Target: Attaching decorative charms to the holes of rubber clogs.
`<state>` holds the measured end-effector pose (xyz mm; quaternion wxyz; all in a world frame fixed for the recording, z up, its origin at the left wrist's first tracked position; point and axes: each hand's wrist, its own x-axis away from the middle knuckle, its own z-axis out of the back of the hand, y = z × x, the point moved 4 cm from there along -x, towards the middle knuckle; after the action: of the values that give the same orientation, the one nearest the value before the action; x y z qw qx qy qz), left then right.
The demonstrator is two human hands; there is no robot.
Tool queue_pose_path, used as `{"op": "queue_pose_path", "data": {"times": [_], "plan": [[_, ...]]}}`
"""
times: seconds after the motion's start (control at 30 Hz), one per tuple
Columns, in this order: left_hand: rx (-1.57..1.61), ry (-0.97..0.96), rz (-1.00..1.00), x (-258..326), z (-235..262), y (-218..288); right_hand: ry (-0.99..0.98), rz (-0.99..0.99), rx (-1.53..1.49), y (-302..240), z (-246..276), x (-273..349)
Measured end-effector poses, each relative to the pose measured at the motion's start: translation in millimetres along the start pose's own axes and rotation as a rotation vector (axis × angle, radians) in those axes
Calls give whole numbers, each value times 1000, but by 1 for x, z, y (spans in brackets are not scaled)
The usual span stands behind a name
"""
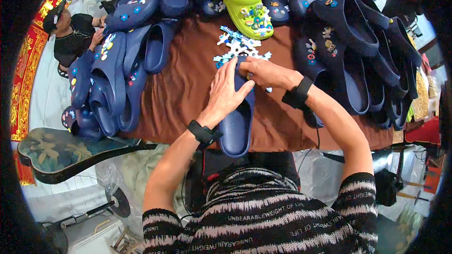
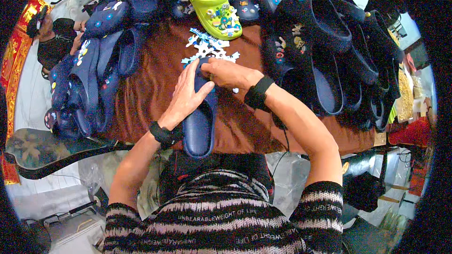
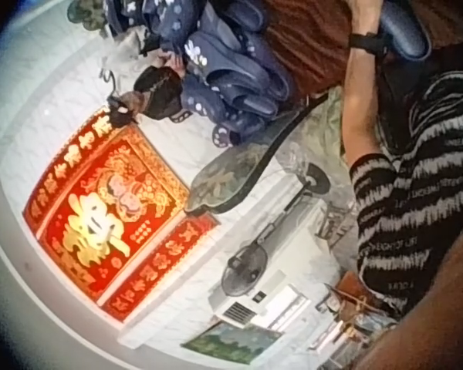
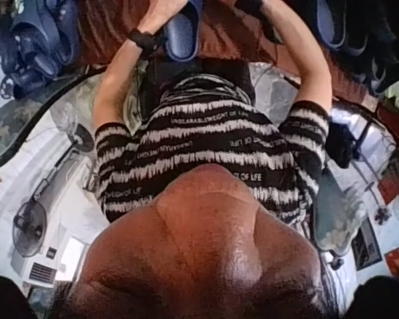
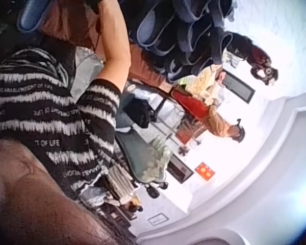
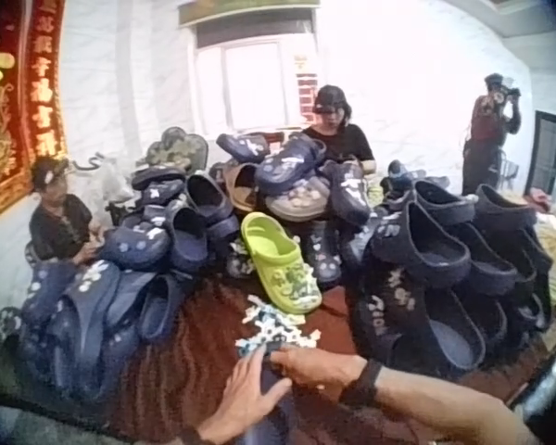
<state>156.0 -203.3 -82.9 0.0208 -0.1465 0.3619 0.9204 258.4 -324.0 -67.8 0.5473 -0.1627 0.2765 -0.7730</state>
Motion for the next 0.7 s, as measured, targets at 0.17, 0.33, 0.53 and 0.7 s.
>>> {"op": "queue_pose_path", "data": {"times": [0.17, 0.33, 0.53, 0.7], "plan": [[-4, -19, 25, 0, 1, 2, -72, 21, -29, 8, -2, -2], [-12, -28, 44, 1, -2, -3, 56, -213, -87, 9, -7, -8], [-9, -25, 22, -1, -3, 0, 109, -480, -238, 9, -13, 0], [2, 1, -4, -1, 0, -3, 126, -664, -570, 27, -23, 18]]}}
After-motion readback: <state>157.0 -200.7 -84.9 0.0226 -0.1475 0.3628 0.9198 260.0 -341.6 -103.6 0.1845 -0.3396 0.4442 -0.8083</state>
